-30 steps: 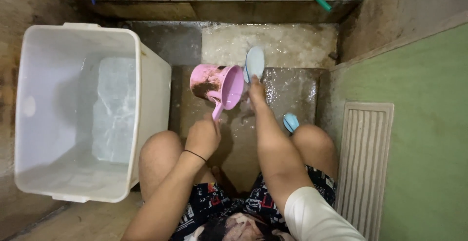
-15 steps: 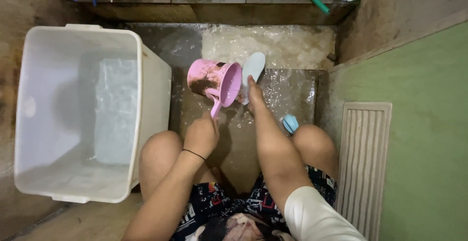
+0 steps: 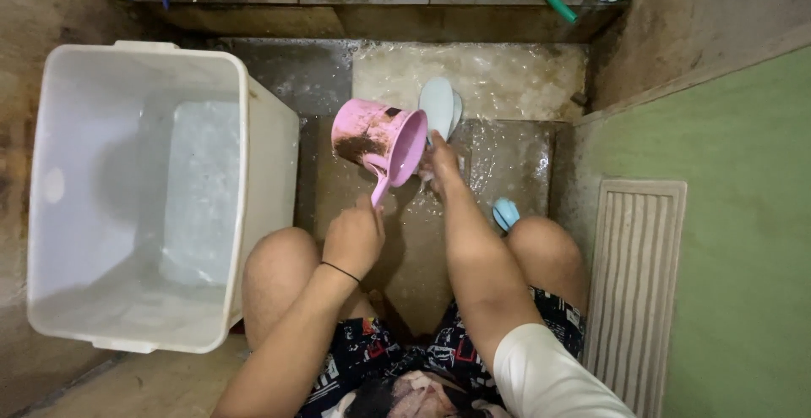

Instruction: Washing shoe insoles by hand using a water dipper and a scrubbing brush in a wash area.

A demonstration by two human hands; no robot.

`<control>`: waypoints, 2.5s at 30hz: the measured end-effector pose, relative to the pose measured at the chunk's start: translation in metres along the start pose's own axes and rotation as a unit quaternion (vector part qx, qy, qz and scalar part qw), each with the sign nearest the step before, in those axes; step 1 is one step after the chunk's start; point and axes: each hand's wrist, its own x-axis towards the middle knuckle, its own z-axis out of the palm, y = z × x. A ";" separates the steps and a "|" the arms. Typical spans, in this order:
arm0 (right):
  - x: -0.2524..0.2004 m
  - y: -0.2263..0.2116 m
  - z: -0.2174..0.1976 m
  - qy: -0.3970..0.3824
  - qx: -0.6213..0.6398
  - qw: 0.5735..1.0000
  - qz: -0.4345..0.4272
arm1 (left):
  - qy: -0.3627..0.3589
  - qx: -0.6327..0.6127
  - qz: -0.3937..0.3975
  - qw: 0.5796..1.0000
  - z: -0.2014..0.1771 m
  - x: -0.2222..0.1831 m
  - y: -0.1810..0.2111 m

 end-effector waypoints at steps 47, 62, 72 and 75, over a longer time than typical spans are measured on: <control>0.040 0.021 -0.013 -0.316 0.204 0.927 0.020 | 0.161 -0.021 0.076 0.984 -0.002 0.005 -0.003; -0.034 -0.030 0.013 -0.163 0.187 0.969 0.025 | 0.136 0.069 0.134 0.979 0.002 -0.011 0.018; 0.005 -0.028 0.005 -0.145 0.203 0.968 0.005 | 0.252 -0.054 0.117 0.959 -0.031 0.006 -0.029; 0.028 -0.015 -0.004 -0.100 0.175 0.979 -0.017 | 0.336 -0.055 0.068 0.938 -0.072 -0.008 -0.066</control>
